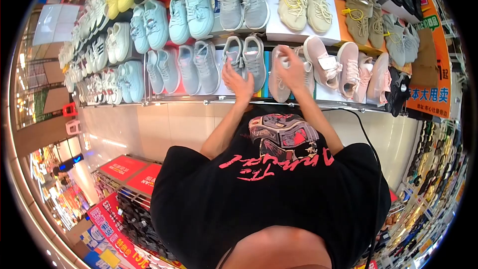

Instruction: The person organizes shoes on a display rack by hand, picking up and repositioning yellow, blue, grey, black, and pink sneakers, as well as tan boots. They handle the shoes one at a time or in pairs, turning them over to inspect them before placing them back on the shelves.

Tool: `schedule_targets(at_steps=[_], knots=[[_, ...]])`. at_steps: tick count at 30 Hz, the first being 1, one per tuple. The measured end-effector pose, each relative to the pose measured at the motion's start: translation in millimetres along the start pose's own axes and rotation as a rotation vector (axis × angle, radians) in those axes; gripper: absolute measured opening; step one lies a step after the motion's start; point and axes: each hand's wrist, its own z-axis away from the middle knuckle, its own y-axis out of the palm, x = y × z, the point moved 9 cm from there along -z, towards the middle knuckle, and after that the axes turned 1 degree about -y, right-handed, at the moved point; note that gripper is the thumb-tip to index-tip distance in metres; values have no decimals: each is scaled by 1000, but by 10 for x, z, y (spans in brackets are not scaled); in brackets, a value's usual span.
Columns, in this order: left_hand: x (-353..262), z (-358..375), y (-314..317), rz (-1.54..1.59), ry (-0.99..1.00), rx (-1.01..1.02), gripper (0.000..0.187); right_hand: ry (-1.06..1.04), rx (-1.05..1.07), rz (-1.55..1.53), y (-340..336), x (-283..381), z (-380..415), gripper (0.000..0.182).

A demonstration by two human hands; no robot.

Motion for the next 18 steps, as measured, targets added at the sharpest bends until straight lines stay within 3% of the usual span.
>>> schedule_targets(at_steps=[2, 4, 5, 7, 10, 13, 18], knots=[[-298, 3, 123, 80, 115, 76, 84, -22, -267, 99, -635, -70, 136, 31], [-667, 67, 282, 199, 284, 159, 63, 129, -394, 272, -1129, -375, 272, 27], [-762, 77, 356, 206, 291, 172, 63, 112, -437, 355, -1341, -577, 334, 27], [-1043, 178, 709, 284, 405, 453, 53, 212, -443, 505, -1600, -832, 412, 34], [-1460, 320, 930, 288, 580, 534, 53, 409, -360, 495, -1719, -1025, 516, 44], [-1627, 482, 1107, 71, 622, 689, 59, 502, -357, 491, -1715, -1019, 564, 50], [-1583, 482, 1281, 1, 617, 742, 63, 566, -404, 507, -1652, -1107, 697, 57]])
